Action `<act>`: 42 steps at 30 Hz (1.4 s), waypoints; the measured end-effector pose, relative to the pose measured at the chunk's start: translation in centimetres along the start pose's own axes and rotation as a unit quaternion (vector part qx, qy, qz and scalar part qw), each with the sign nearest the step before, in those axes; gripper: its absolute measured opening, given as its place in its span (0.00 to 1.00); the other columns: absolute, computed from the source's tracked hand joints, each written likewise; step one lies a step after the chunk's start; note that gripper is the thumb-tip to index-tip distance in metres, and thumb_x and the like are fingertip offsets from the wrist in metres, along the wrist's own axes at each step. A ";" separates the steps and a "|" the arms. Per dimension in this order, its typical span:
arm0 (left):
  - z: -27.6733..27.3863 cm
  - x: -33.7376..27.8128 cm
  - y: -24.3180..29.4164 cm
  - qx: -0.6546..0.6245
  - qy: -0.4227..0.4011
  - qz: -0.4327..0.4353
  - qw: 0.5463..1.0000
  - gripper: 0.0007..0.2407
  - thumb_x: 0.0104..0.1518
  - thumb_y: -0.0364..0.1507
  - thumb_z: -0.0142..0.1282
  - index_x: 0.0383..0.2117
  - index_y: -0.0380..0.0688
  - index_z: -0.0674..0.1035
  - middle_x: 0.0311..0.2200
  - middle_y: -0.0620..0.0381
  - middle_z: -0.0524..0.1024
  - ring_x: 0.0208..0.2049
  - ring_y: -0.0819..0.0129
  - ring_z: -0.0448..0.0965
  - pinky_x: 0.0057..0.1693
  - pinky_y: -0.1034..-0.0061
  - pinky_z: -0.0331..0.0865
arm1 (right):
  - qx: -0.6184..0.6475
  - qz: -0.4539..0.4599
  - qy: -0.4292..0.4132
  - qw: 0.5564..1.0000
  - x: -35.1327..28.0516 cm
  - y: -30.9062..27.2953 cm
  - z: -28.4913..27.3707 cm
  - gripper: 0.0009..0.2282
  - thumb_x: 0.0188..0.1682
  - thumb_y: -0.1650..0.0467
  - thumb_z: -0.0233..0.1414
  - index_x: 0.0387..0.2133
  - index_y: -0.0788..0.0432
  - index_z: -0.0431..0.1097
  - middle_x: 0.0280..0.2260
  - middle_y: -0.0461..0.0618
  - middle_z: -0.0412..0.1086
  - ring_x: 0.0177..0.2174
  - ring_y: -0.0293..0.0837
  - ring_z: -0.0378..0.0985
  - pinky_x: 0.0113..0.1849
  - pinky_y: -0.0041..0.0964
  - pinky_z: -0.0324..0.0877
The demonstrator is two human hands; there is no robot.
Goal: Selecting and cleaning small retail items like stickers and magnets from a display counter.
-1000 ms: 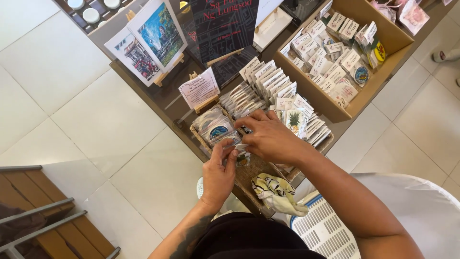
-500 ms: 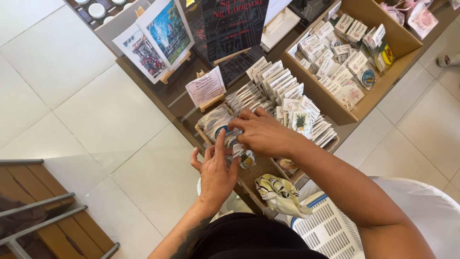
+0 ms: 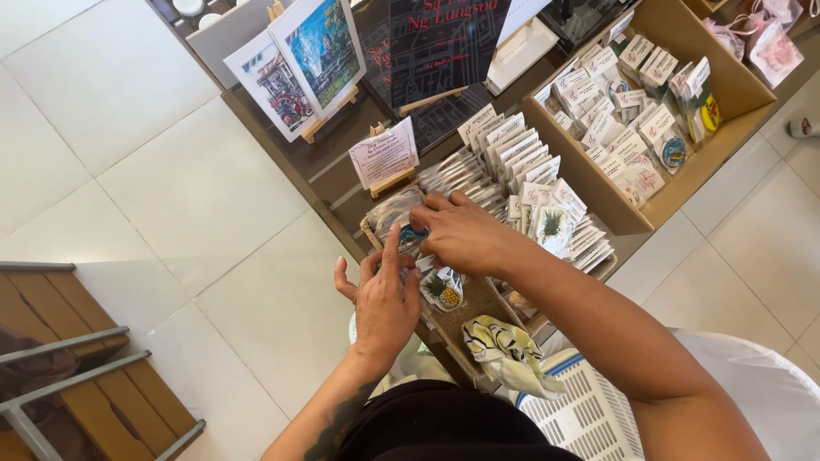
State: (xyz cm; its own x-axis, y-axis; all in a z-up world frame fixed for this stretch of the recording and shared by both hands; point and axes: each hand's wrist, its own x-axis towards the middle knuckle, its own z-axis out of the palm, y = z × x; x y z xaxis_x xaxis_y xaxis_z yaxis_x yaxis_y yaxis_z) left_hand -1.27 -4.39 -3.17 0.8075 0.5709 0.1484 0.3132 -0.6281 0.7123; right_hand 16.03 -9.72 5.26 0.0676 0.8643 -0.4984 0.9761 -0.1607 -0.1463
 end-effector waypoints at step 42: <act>-1.7 1.8 1.0 0.060 -0.053 0.053 0.995 0.08 0.55 0.28 0.59 0.39 0.52 0.86 0.33 0.65 0.79 0.47 0.62 0.73 0.66 0.36 0.34 | 0.243 0.293 0.156 0.911 -5.1 -6.0 12.6 0.23 0.47 0.62 0.58 0.41 0.70 0.60 0.35 0.71 0.70 0.31 0.67 0.79 0.33 0.56 0.75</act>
State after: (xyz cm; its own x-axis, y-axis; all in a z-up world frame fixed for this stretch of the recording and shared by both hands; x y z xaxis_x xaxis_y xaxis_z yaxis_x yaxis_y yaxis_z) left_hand -0.32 -3.10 -1.05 0.8857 0.4425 0.1402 0.2755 -0.7441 0.6086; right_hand 7.21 -19.20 -2.06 0.6775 0.6432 -0.3568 0.5519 -0.7652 -0.3315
